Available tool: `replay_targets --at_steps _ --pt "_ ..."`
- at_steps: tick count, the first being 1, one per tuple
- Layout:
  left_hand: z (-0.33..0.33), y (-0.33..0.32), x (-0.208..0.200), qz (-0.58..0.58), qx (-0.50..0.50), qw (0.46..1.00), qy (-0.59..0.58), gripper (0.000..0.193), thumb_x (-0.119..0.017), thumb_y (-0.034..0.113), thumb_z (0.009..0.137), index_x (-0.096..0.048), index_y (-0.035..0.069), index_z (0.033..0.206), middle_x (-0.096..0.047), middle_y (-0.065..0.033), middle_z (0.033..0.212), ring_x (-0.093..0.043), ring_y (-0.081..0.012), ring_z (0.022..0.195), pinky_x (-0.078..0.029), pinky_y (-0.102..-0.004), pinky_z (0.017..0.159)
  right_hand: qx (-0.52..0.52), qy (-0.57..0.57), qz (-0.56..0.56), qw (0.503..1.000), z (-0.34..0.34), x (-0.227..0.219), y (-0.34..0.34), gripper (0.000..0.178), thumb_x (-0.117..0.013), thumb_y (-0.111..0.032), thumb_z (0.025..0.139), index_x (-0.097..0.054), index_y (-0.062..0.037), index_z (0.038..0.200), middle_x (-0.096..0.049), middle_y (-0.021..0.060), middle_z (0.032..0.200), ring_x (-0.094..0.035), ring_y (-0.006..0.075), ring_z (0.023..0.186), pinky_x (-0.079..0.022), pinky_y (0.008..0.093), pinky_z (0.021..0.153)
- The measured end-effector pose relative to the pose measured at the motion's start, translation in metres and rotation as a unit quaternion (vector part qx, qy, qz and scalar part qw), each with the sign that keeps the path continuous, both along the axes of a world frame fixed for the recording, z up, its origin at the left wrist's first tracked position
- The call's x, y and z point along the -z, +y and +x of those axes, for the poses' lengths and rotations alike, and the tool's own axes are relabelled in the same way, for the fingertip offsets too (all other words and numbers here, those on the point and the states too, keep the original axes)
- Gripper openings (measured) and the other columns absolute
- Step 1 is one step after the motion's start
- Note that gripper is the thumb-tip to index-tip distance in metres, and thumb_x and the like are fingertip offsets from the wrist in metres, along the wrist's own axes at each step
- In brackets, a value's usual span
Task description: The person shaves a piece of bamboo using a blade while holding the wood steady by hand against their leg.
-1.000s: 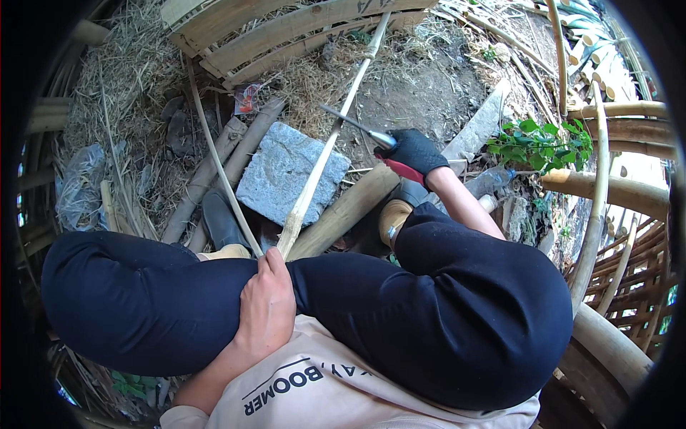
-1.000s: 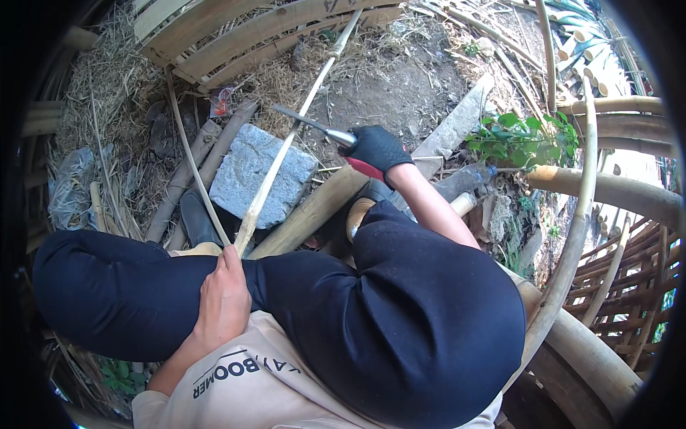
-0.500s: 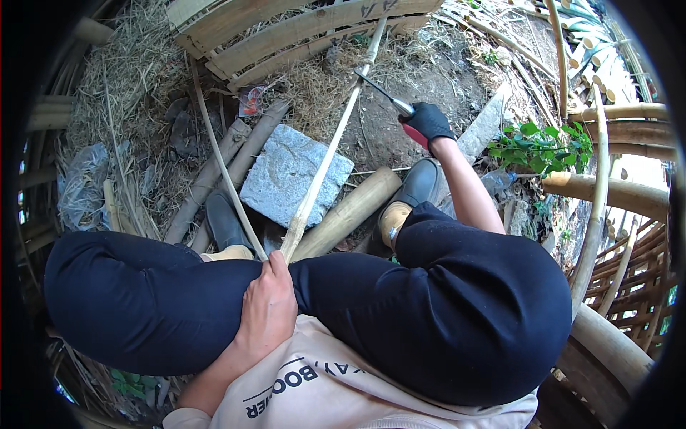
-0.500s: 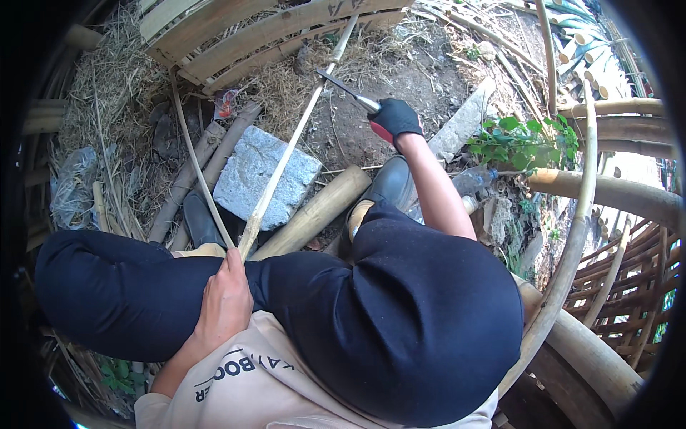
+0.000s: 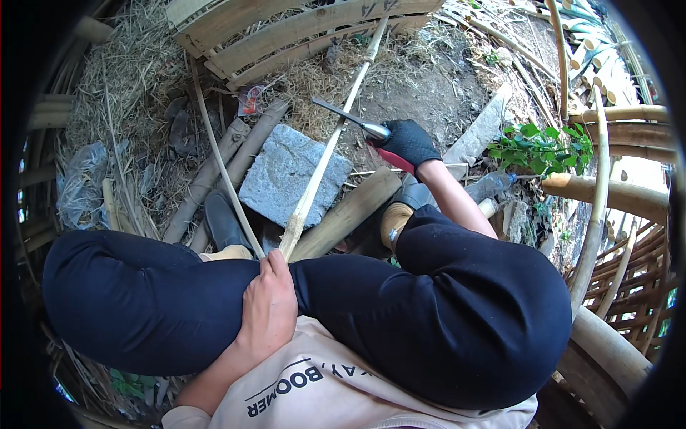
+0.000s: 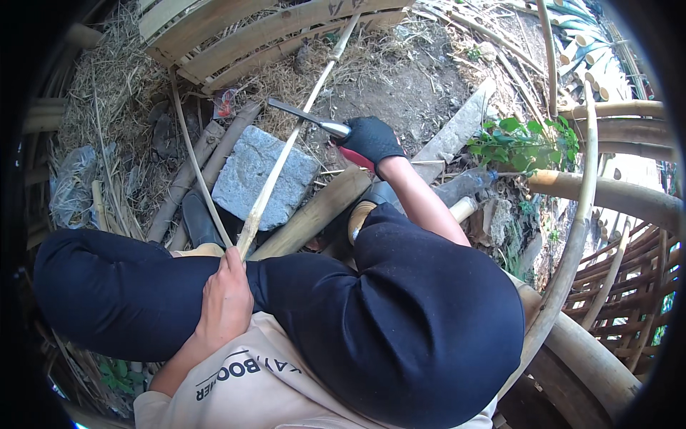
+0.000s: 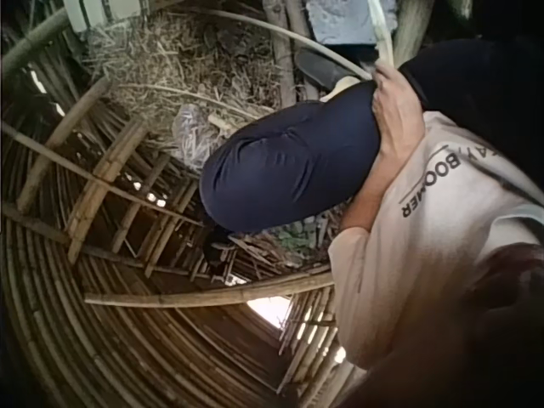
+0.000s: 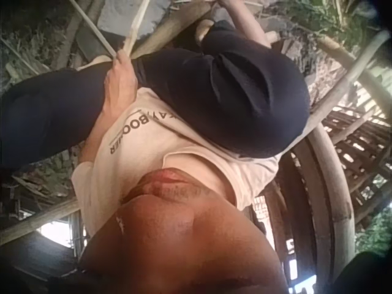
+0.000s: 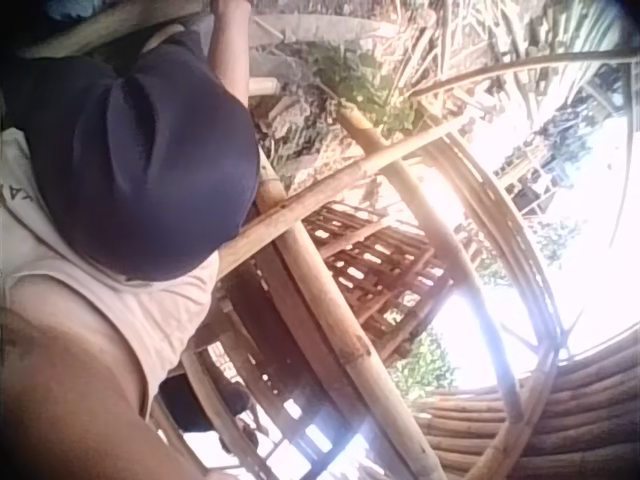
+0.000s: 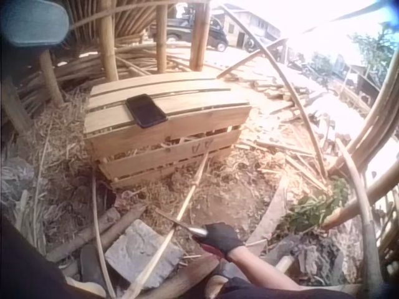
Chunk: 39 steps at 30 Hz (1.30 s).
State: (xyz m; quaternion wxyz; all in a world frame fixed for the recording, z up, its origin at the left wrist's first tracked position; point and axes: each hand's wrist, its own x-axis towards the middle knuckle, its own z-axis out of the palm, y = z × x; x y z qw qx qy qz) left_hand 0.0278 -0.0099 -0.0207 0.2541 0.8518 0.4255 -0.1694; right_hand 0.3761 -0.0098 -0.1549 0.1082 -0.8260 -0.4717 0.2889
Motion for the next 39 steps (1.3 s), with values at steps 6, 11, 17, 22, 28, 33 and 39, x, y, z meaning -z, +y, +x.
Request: replay_targets --at_steps 6,11,17,22,28,33,39 --pt "0.003 0.0 -0.004 0.012 0.017 1.0 0.0 0.017 -0.049 -0.008 0.092 -0.045 -0.005 0.108 -0.064 -0.0328 0.095 -0.068 -0.0508 0.082 -0.057 -0.0562 0.071 0.053 -0.048 -0.018 0.997 0.042 0.016 0.005 0.045 -0.072 -0.049 0.086 -0.078 -0.0096 0.108 -0.075 0.0222 0.101 -0.072 0.0407 0.095 -0.056 0.046 0.087" --pt "-0.001 0.0 -0.001 0.022 0.024 0.999 0.008 0.013 -0.051 -0.005 0.095 -0.045 -0.004 0.106 -0.064 -0.0296 0.094 -0.07 -0.0455 0.079 -0.059 -0.0504 0.068 -0.01 -0.037 -0.003 0.999 0.011 -0.013 0.003 0.039 -0.071 -0.043 0.088 -0.075 -0.0143 0.114 -0.075 0.0198 0.103 -0.072 0.0391 0.099 -0.056 0.0465 0.089" --pt "-0.001 -0.001 0.0 0.04 0.039 0.998 0.007 0.013 -0.053 -0.004 0.094 -0.046 -0.004 0.106 -0.064 -0.0268 0.093 -0.072 -0.0405 0.078 -0.061 -0.0453 0.067 -0.011 -0.035 0.088 0.995 -0.012 -0.018 -0.002 0.039 -0.072 -0.046 0.089 -0.074 -0.0176 0.116 -0.075 0.0176 0.101 -0.072 0.0393 0.096 -0.056 0.0463 0.086" --pt "0.0 -0.001 -0.001 -0.004 0.005 1.0 -0.008 0.012 -0.051 0.003 0.102 -0.044 -0.004 0.108 -0.064 -0.0317 0.095 -0.067 -0.0501 0.082 -0.055 -0.057 0.07 -0.009 -0.053 0.03 0.998 -0.005 -0.022 0.002 0.04 -0.073 -0.048 0.089 -0.075 -0.0179 0.115 -0.075 0.0183 0.099 -0.072 0.0401 0.093 -0.056 0.0468 0.084" --pt "-0.001 0.001 -0.002 0.047 0.065 0.996 0.026 0.014 -0.055 -0.002 0.095 -0.046 -0.003 0.105 -0.065 -0.0243 0.093 -0.073 -0.0386 0.079 -0.061 -0.0431 0.068 -0.03 -0.06 -0.029 0.997 0.014 0.006 0.02 0.032 -0.067 -0.041 0.09 -0.077 -0.0167 0.108 -0.076 0.0181 0.103 -0.073 0.0382 0.097 -0.057 0.0468 0.088" --pt "-0.001 0.002 -0.003 0.009 0.028 1.0 -0.001 0.019 -0.052 -0.008 0.092 -0.045 -0.005 0.109 -0.065 -0.032 0.095 -0.069 -0.0495 0.084 -0.058 -0.0547 0.073 -0.025 -0.096 -0.03 0.995 0.04 0.023 0.03 0.029 -0.068 -0.036 0.088 -0.079 -0.0168 0.106 -0.076 0.0181 0.104 -0.073 0.0375 0.098 -0.058 0.0457 0.089" --pt "-0.002 0.004 -0.009 -0.014 0.018 1.0 -0.004 0.019 -0.052 -0.006 0.092 -0.045 -0.005 0.109 -0.065 -0.0326 0.097 -0.068 -0.051 0.086 -0.057 -0.0562 0.074 0.027 -0.116 -0.018 0.993 0.057 0.023 0.032 0.032 -0.065 -0.038 0.088 -0.079 -0.015 0.106 -0.076 0.0196 0.102 -0.073 0.0382 0.097 -0.058 0.0464 0.089"
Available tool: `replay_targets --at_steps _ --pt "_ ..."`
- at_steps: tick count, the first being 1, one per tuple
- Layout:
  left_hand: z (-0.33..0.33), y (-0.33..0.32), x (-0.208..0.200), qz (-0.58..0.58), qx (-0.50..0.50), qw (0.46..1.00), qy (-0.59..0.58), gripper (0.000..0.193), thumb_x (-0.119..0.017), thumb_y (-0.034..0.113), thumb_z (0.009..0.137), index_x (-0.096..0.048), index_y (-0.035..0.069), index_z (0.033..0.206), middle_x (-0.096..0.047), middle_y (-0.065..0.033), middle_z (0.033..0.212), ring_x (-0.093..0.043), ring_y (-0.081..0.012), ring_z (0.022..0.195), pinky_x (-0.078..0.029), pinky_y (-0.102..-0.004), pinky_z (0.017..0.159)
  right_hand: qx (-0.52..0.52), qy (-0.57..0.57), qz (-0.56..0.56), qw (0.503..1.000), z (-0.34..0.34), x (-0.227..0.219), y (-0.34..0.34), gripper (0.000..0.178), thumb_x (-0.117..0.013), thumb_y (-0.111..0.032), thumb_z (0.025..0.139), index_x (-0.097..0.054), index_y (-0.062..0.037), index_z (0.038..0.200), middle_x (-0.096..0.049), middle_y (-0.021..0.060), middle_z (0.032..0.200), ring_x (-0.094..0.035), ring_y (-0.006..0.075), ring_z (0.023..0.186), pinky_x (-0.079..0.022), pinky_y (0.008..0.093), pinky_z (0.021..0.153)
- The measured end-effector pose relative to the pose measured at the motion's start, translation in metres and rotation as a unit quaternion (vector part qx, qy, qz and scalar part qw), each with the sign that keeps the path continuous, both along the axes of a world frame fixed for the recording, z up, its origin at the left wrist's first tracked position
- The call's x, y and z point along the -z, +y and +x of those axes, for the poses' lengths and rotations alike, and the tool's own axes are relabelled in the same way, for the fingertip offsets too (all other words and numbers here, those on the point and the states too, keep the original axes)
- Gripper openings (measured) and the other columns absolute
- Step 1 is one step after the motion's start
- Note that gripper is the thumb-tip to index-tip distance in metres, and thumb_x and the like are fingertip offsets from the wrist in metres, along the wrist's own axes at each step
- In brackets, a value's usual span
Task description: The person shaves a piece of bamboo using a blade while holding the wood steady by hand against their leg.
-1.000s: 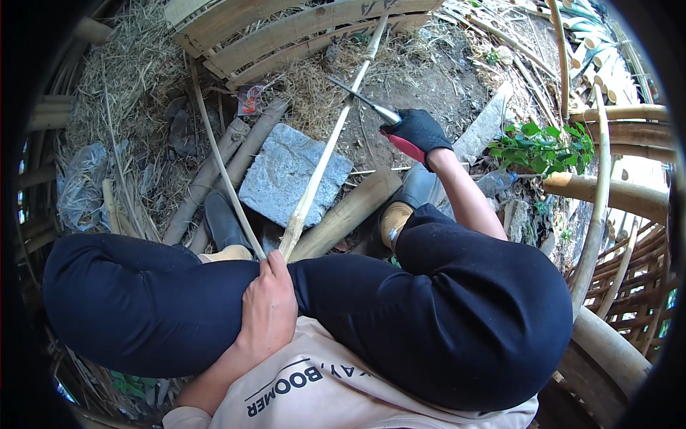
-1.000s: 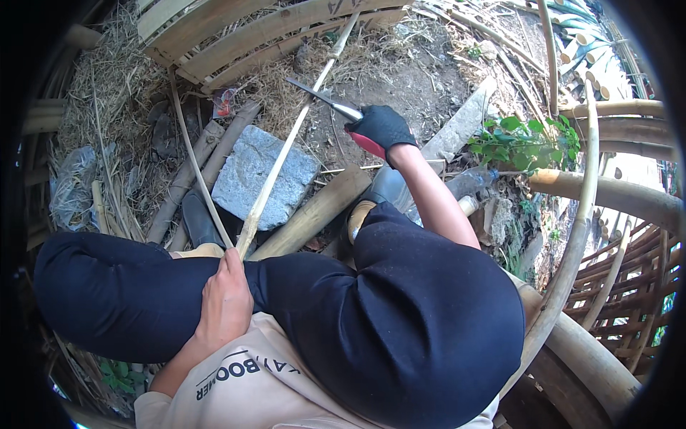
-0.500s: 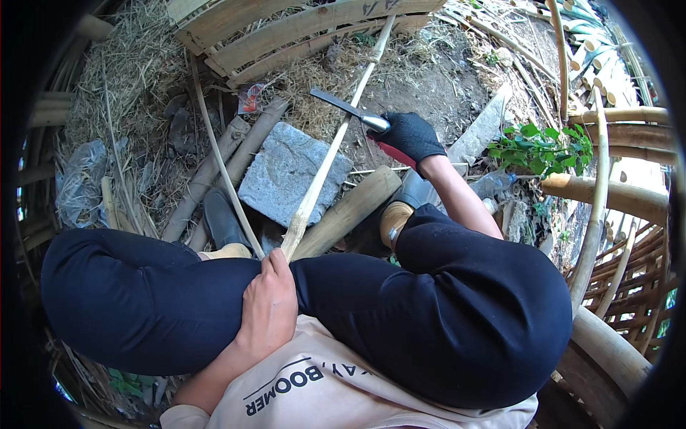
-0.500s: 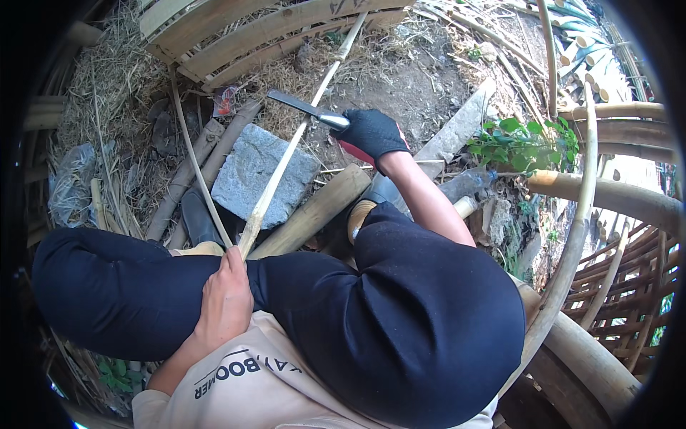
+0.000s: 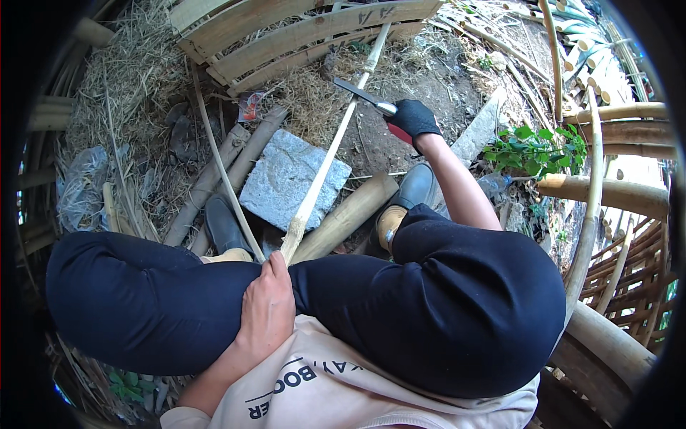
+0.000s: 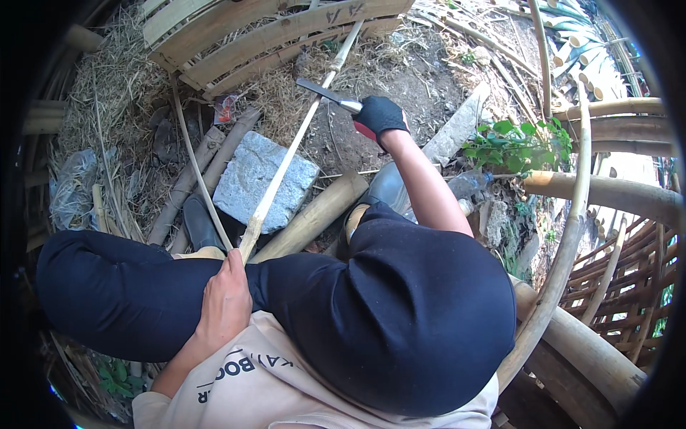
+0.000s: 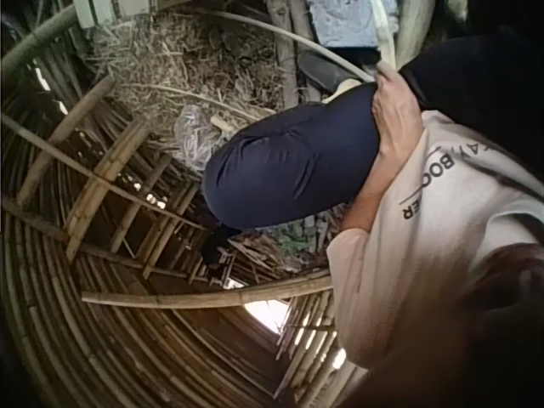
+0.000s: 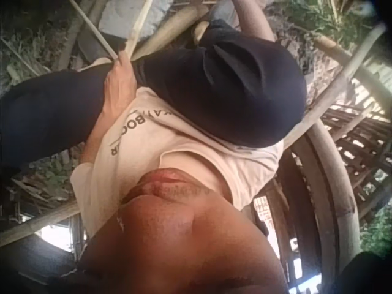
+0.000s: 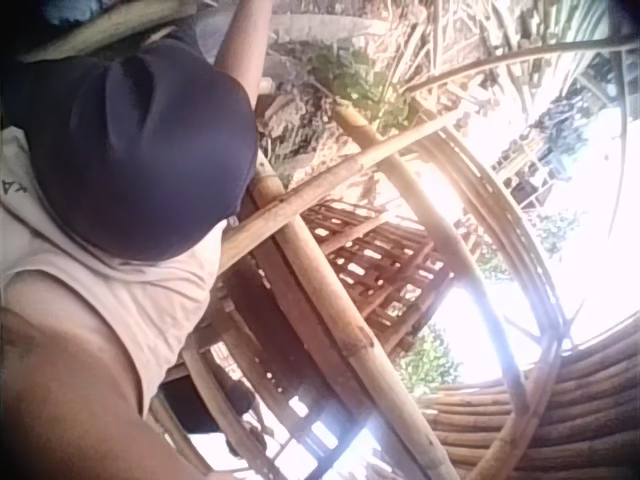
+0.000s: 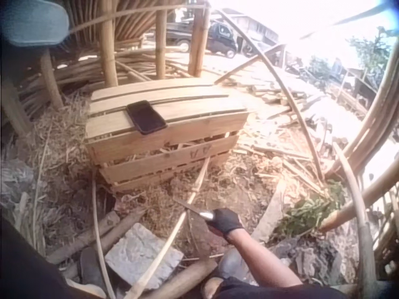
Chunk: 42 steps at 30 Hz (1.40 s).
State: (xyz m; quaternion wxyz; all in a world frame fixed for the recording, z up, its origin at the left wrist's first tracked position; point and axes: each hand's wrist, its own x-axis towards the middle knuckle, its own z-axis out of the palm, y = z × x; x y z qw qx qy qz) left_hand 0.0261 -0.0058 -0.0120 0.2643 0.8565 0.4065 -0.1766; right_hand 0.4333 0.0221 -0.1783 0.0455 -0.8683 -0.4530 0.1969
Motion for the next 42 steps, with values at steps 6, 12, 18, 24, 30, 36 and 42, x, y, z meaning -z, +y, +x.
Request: replay_targets --at_steps 6,12,18,24,30,36,42 --pt "-0.004 -0.001 0.003 0.018 0.011 1.0 -0.006 0.016 -0.054 -0.004 0.093 -0.044 -0.003 0.107 -0.066 -0.029 0.096 -0.071 -0.0454 0.081 -0.06 -0.0502 0.071 0.006 -0.039 0.038 0.999 0.0 -0.002 -0.002 0.029 -0.067 -0.036 0.09 -0.077 -0.0165 0.109 -0.076 0.0182 0.101 -0.073 0.0374 0.095 -0.058 0.0469 0.085" --pt "-0.003 -0.002 0.004 0.013 0.012 1.0 0.006 0.014 -0.052 -0.003 0.095 -0.045 -0.003 0.107 -0.066 -0.0291 0.096 -0.071 -0.0457 0.082 -0.06 -0.0507 0.071 -0.042 0.029 0.123 0.991 -0.04 -0.004 -0.022 0.029 -0.071 -0.037 0.091 -0.072 -0.0201 0.114 -0.075 0.0164 0.099 -0.073 0.038 0.093 -0.057 0.0473 0.083" --pt "0.001 -0.002 0.004 0.025 0.028 0.999 0.014 0.014 -0.053 -0.004 0.095 -0.045 -0.003 0.106 -0.066 -0.0277 0.095 -0.072 -0.0438 0.081 -0.06 -0.0492 0.07 0.063 0.026 0.055 0.996 -0.005 0.018 -0.018 0.029 -0.069 -0.037 0.09 -0.078 -0.0185 0.11 -0.075 0.0189 0.1 -0.073 0.0397 0.093 -0.057 0.0463 0.085" --pt "-0.005 -0.003 0.005 0.021 0.015 1.0 0.003 0.013 -0.053 -0.003 0.095 -0.045 -0.003 0.105 -0.066 -0.0276 0.095 -0.072 -0.0431 0.079 -0.061 -0.0485 0.069 -0.054 -0.012 0.062 0.997 -0.03 -0.029 -0.005 0.027 -0.066 -0.033 0.088 -0.078 -0.0181 0.107 -0.076 0.0171 0.1 -0.073 0.0374 0.093 -0.058 0.0465 0.085" --pt "-0.003 -0.002 0.005 0.026 0.026 0.999 0.005 0.013 -0.053 -0.003 0.095 -0.045 -0.003 0.105 -0.066 -0.0283 0.094 -0.072 -0.0442 0.08 -0.06 -0.0492 0.069 0.045 0.031 0.043 0.998 -0.025 0.005 -0.009 0.031 -0.066 -0.034 0.089 -0.076 -0.0134 0.109 -0.075 0.0195 0.098 -0.072 0.0405 0.093 -0.057 0.0481 0.086" --pt "-0.003 -0.004 0.005 0.019 0.013 1.0 -0.003 0.014 -0.053 -0.002 0.095 -0.045 -0.002 0.105 -0.065 -0.0269 0.093 -0.071 -0.0438 0.079 -0.06 -0.049 0.068 -0.047 -0.011 0.088 0.995 0.001 0.0 -0.013 0.033 -0.071 -0.038 0.088 -0.077 -0.0173 0.113 -0.075 0.0204 0.1 -0.072 0.0414 0.094 -0.057 0.0461 0.084" --pt "-0.003 -0.003 0.002 0.03 0.02 0.999 -0.001 0.015 -0.054 -0.003 0.094 -0.044 -0.003 0.105 -0.065 -0.0283 0.093 -0.071 -0.0459 0.08 -0.06 -0.0506 0.069 0.094 0.026 0.041 0.994 0.02 0.032 -0.011 0.038 -0.073 -0.039 0.087 -0.076 -0.01 0.111 -0.075 0.0233 0.099 -0.073 0.0397 0.094 -0.057 0.0464 0.085"
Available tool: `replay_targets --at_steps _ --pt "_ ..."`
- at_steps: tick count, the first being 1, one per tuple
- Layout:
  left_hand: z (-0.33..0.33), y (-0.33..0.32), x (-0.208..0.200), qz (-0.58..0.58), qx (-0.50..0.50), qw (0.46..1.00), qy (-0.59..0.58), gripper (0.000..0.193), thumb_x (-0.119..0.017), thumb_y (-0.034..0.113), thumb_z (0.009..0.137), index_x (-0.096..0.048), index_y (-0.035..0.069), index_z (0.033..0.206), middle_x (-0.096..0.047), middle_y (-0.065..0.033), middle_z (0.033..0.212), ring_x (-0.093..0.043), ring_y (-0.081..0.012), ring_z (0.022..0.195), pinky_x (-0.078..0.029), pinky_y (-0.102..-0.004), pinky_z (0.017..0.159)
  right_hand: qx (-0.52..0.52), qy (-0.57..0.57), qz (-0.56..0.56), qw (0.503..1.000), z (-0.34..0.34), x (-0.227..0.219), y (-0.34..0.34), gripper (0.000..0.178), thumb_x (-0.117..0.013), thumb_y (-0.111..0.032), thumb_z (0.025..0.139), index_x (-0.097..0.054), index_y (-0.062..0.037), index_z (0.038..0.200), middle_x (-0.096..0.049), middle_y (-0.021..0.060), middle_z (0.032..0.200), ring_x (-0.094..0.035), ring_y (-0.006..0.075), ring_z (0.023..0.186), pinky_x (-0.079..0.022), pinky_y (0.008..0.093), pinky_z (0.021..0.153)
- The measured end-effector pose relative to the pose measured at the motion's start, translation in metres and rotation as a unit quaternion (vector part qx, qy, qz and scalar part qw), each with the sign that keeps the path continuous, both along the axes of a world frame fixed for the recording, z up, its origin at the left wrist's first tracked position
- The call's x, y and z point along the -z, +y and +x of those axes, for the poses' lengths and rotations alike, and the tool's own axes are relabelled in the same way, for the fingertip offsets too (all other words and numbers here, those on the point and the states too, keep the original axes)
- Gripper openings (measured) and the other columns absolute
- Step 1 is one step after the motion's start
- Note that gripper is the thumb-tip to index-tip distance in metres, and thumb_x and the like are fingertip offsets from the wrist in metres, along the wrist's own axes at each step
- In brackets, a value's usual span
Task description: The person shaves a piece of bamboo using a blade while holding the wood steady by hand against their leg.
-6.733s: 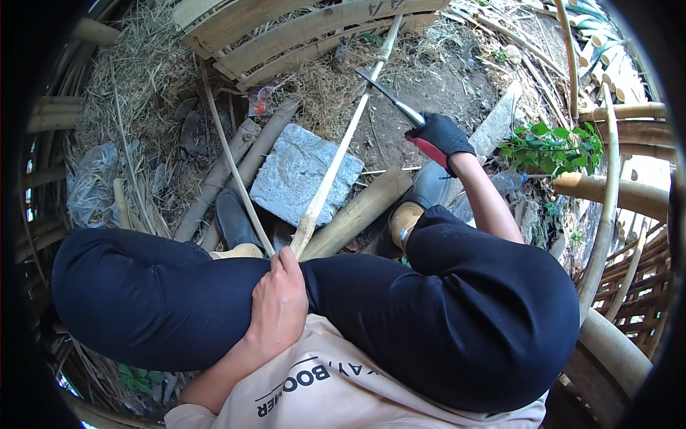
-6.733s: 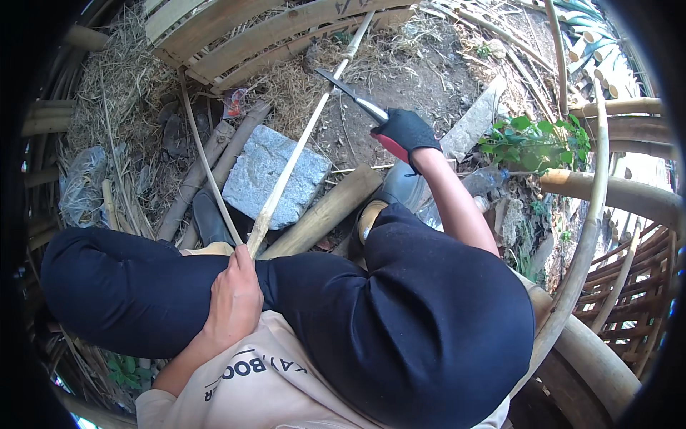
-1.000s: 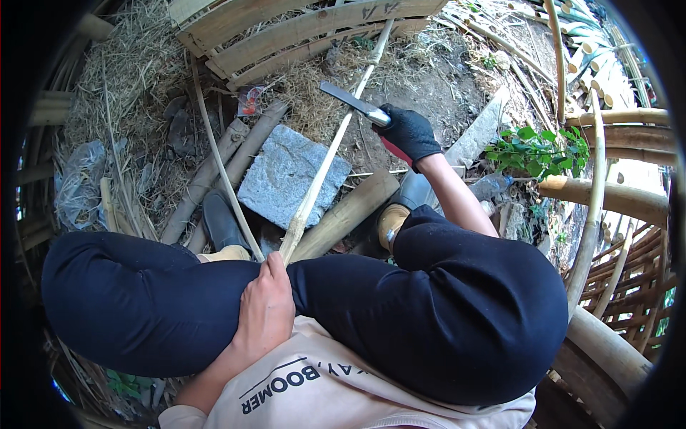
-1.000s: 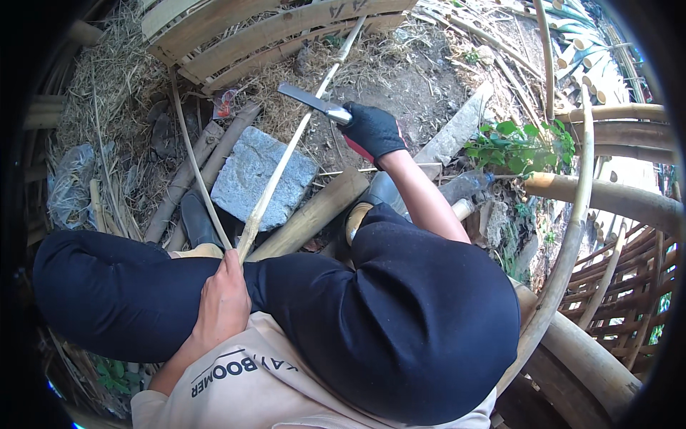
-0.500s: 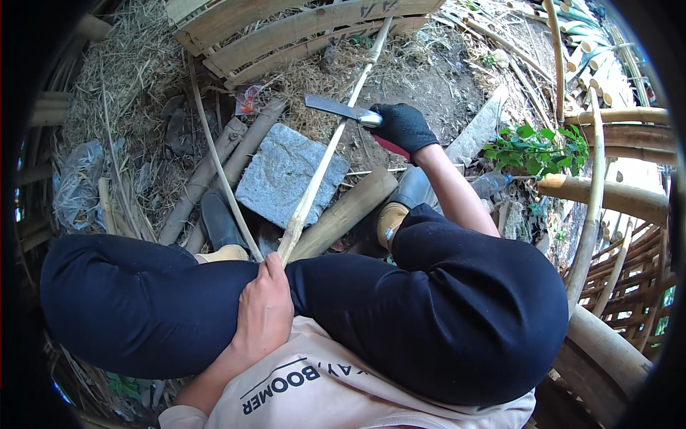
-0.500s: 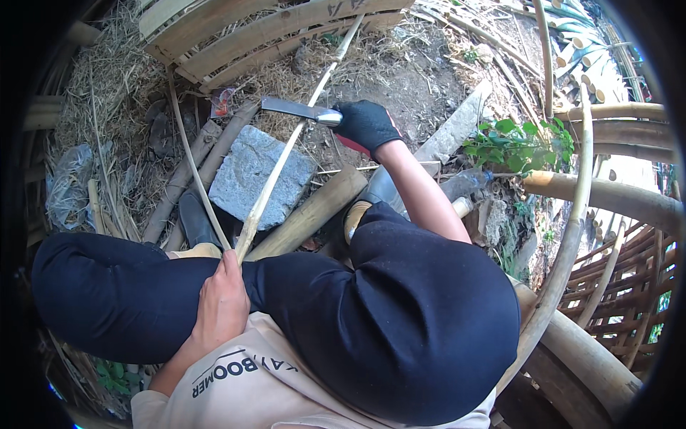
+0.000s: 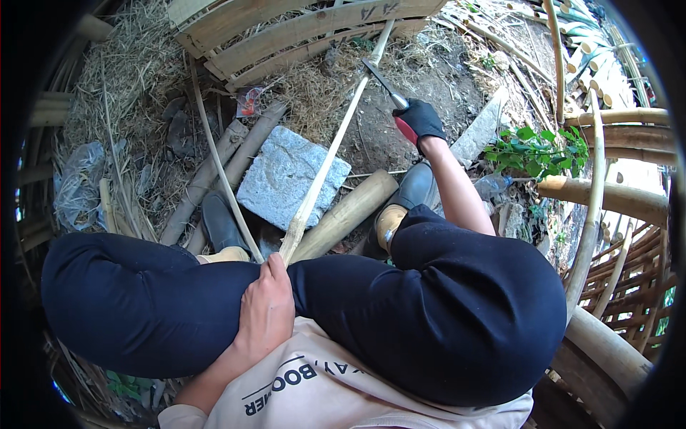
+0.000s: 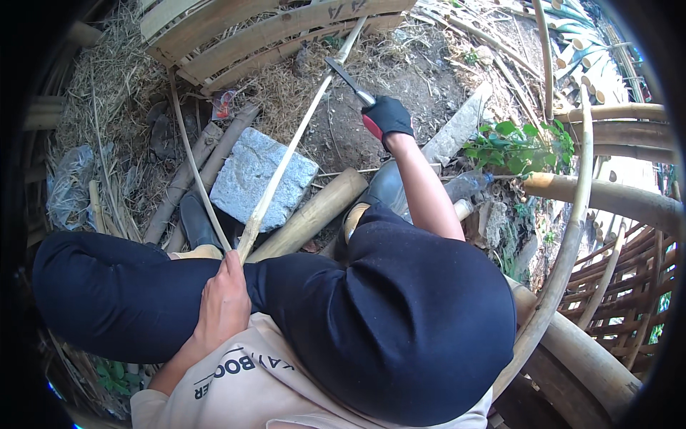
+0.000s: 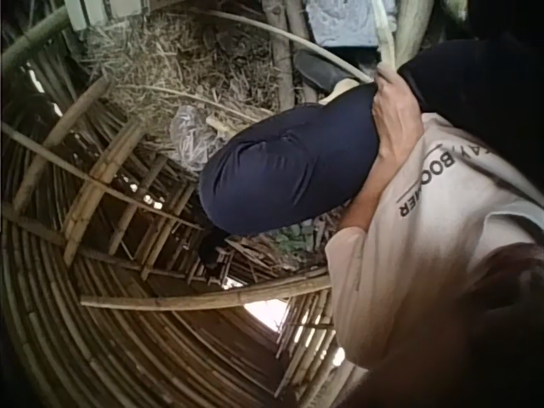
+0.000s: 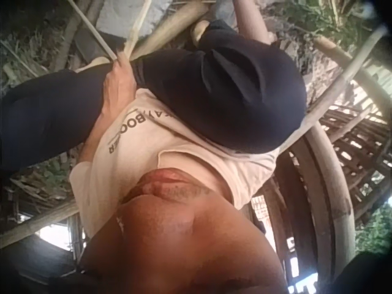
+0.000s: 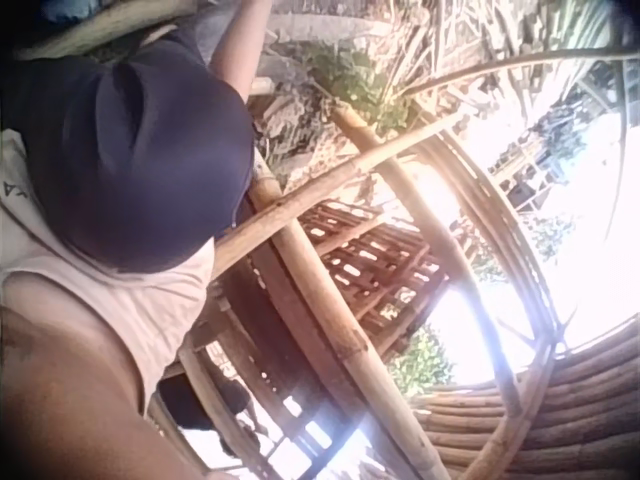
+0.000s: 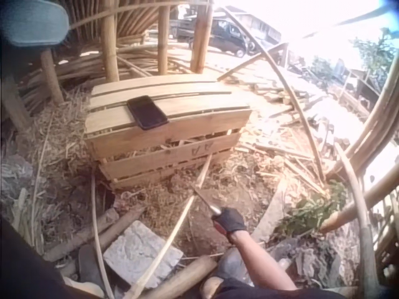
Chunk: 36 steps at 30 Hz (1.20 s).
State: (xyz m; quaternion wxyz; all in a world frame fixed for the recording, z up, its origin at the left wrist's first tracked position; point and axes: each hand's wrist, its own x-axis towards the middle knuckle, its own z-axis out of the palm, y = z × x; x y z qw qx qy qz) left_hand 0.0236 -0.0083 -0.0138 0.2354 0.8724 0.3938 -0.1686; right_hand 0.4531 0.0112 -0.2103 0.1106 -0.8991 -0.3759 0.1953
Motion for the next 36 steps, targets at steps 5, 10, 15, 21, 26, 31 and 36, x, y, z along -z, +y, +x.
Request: replay_targets --at_steps 5,10,15,21,26,31,36 --pt "0.0 0.001 0.001 -0.025 -0.02 0.999 0.0 0.016 -0.054 -0.003 0.094 -0.044 -0.002 0.105 -0.065 -0.0285 0.095 -0.07 -0.0466 0.081 -0.059 -0.052 0.07 -0.173 -0.015 0.078 0.982 -0.016 -0.01 -0.004 0.038 -0.072 -0.04 0.088 -0.075 -0.0084 0.108 -0.074 0.0244 0.098 -0.073 0.0395 0.093 -0.056 0.0465 0.085" --pt "0.003 0.002 -0.001 -0.027 -0.012 1.0 0.003 0.015 -0.053 -0.003 0.094 -0.043 -0.002 0.105 -0.065 -0.0289 0.096 -0.07 -0.0473 0.082 -0.059 -0.053 0.071 0.024 -0.016 -0.004 1.0 0.002 -0.001 0.0 0.033 -0.068 -0.04 0.087 -0.076 -0.0183 0.112 -0.076 0.0175 0.106 -0.072 0.039 0.1 -0.056 0.0457 0.089" --pt "0.001 0.0 0.001 -0.029 -0.02 0.999 -0.012 0.015 -0.053 -0.003 0.094 -0.044 -0.002 0.106 -0.065 -0.0288 0.096 -0.07 -0.0467 0.082 -0.059 -0.0526 0.07 -0.106 -0.003 0.033 0.994 -0.01 -0.015 -0.009 0.033 -0.07 -0.037 0.087 -0.076 -0.0192 0.115 -0.076 0.0177 0.105 -0.072 0.0391 0.099 -0.056 0.0456 0.09" --pt "-0.001 0.0 0.002 -0.021 -0.014 1.0 -0.007 0.014 -0.053 -0.003 0.094 -0.044 -0.002 0.105 -0.065 -0.0286 0.096 -0.071 -0.0453 0.081 -0.06 -0.0505 0.069 0.005 -0.017 0.004 1.0 -0.012 -0.025 -0.001 0.028 -0.067 -0.035 0.089 -0.077 -0.0197 0.111 -0.076 0.0172 0.102 -0.072 0.0389 0.096 -0.057 0.0466 0.088" --pt "0.002 0.0 0.003 -0.02 -0.008 1.0 -0.008 0.014 -0.053 -0.003 0.094 -0.044 -0.002 0.105 -0.065 -0.0278 0.094 -0.071 -0.0449 0.08 -0.06 -0.0498 0.069 -0.144 0.04 0.001 0.989 -0.036 -0.045 -0.016 0.033 -0.075 -0.034 0.083 -0.075 -0.0104 0.106 -0.075 0.0217 0.097 -0.072 0.0411 0.092 -0.055 0.0467 0.083" --pt "0.001 0.001 0.002 -0.021 -0.013 1.0 -0.002 0.015 -0.054 -0.003 0.094 -0.044 -0.003 0.105 -0.064 -0.0272 0.095 -0.071 -0.0446 0.081 -0.06 -0.0496 0.07 -0.138 0.104 -0.025 0.985 -0.072 -0.067 -0.033 0.036 -0.078 -0.031 0.08 -0.073 -0.0032 0.102 -0.074 0.0224 0.093 -0.072 0.0378 0.088 -0.054 0.043 0.083" --pt "0.003 0.001 -0.001 -0.024 0.003 1.0 0.008 0.017 -0.054 -0.004 0.093 -0.043 -0.003 0.106 -0.062 -0.0278 0.098 -0.071 -0.0451 0.084 -0.059 -0.0504 0.072 -0.179 0.195 -0.062 0.962 -0.109 -0.077 -0.057 0.039 -0.077 -0.04 0.084 -0.075 -0.0135 0.113 -0.075 0.0199 0.103 -0.071 0.04 0.1 -0.055 0.0471 0.089"
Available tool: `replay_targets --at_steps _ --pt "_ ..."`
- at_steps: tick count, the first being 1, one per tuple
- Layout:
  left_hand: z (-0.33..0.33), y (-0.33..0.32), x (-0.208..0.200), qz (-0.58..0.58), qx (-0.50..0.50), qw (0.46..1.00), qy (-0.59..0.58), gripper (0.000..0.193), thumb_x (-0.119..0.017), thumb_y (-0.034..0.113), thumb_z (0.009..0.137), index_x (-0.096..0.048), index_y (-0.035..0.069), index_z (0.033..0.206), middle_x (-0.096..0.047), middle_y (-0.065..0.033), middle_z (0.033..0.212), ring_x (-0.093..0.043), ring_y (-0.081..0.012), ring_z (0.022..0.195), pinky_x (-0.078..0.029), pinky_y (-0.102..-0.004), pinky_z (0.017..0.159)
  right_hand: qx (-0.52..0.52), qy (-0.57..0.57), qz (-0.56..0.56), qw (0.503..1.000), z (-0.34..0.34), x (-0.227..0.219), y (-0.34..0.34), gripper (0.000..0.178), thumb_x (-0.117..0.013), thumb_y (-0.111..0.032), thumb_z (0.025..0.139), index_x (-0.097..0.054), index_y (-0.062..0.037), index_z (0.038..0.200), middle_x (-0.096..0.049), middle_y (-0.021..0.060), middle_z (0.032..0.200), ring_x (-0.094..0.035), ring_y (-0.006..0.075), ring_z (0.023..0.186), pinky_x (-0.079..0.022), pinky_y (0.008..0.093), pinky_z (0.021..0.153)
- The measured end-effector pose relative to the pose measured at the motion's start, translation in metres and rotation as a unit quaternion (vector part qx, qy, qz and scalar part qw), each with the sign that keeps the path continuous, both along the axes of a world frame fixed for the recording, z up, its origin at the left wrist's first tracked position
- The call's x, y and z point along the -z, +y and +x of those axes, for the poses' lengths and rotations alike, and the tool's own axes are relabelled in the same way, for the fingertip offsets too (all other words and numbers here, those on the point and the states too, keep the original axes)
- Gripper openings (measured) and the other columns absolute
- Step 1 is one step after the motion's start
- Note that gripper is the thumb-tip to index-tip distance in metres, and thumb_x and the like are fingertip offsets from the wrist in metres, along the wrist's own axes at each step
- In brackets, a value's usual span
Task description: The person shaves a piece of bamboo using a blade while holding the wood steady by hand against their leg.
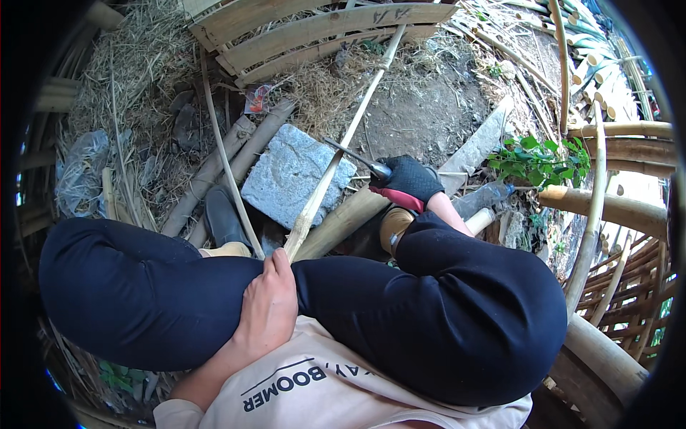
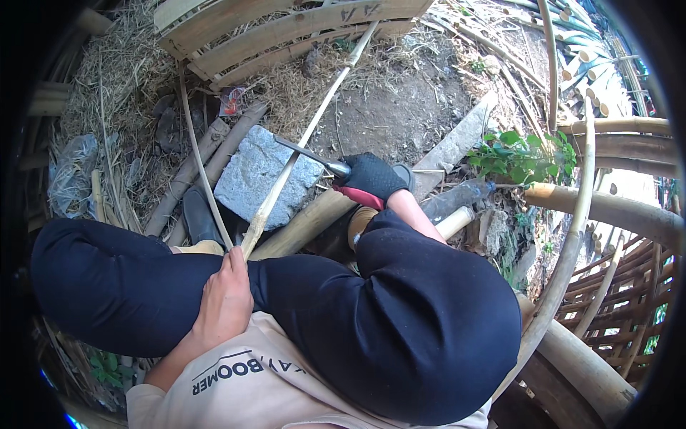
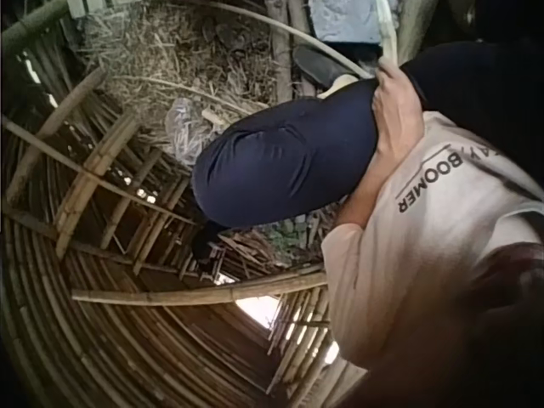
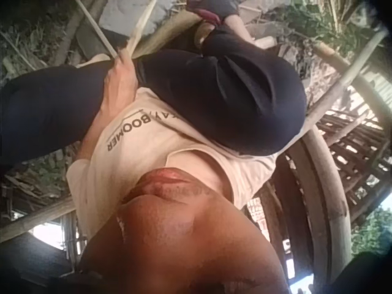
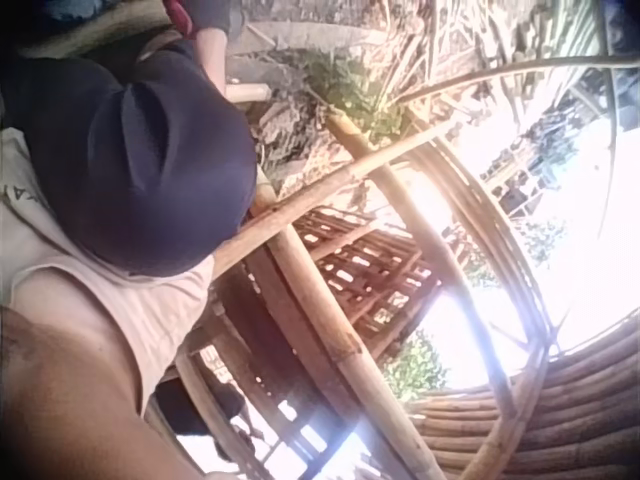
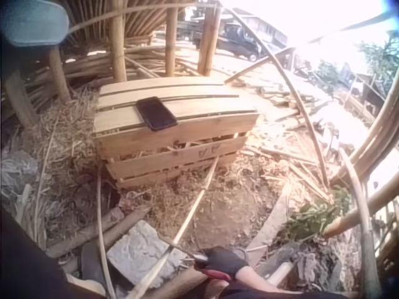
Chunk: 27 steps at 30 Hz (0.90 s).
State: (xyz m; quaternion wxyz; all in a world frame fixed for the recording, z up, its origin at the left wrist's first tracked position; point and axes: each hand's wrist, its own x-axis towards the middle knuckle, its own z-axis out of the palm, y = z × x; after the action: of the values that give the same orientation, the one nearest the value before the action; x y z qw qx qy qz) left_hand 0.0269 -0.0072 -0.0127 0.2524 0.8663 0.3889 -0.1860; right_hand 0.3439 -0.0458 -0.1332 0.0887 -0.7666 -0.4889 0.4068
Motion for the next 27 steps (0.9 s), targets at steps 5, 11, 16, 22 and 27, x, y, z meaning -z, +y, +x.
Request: replay_targets --at_steps 5,11,16,22,27 --pt "-0.002 0.0 0.0 -0.003 -0.008 1.0 -0.014 0.017 -0.053 -0.004 0.093 -0.043 -0.003 0.107 -0.062 -0.028 0.098 -0.07 -0.0452 0.083 -0.059 -0.0509 0.072 -0.048 0.015 0.074 0.996 -0.015 0.016 -0.004 0.036 -0.077 -0.044 0.086 -0.076 -0.0179 0.111 -0.076 0.0181 0.098 -0.072 0.0398 0.095 -0.056 0.0468 0.085" --pt "0.0 0.0 0.001 0.006 -0.001 1.0 -0.004 0.016 -0.053 -0.003 0.094 -0.044 -0.003 0.107 -0.063 -0.0273 0.098 -0.071 -0.0441 0.083 -0.06 -0.0498 0.071 -0.066 -0.002 0.065 0.996 -0.017 0.019 -0.002 0.032 -0.076 -0.039 0.084 -0.077 -0.0215 0.111 -0.076 0.0164 0.098 -0.072 0.0391 0.095 -0.056 0.0473 0.085" --pt "0.001 0.0 0.002 0.024 0.006 1.0 0.007 0.014 -0.053 -0.003 0.095 -0.045 -0.002 0.107 -0.063 -0.0264 0.098 -0.071 -0.0424 0.082 -0.06 -0.0476 0.07 -0.056 -0.027 0.077 0.995 -0.015 0.029 -0.002 0.027 -0.073 -0.033 0.084 -0.079 -0.0226 0.108 -0.076 0.0156 0.099 -0.073 0.0381 0.096 -0.057 0.0471 0.086" --pt "0.001 0.001 0.002 0.027 0.012 1.0 0.008 0.014 -0.053 -0.002 0.096 -0.045 -0.002 0.107 -0.064 -0.0265 0.097 -0.072 -0.0415 0.082 -0.06 -0.0471 0.07 0.053 -0.098 0.045 0.993 -0.01 0.037 0.005 0.029 -0.07 -0.039 0.085 -0.08 -0.0184 0.103 -0.076 0.0165 0.097 -0.073 0.0393 0.095 -0.057 0.0466 0.086" --pt "0.004 0.002 0.0 -0.007 -0.043 0.999 0.002 0.022 -0.051 -0.008 0.091 -0.044 -0.005 0.112 -0.064 -0.0321 0.1 -0.068 -0.0511 0.086 -0.057 -0.0573 0.076 0.078 -0.118 0.049 0.989 -0.001 0.045 0.02 0.032 -0.069 -0.041 0.086 -0.079 -0.0158 0.102 -0.076 0.0194 0.095 -0.073 0.041 0.092 -0.057 0.0483 0.084"
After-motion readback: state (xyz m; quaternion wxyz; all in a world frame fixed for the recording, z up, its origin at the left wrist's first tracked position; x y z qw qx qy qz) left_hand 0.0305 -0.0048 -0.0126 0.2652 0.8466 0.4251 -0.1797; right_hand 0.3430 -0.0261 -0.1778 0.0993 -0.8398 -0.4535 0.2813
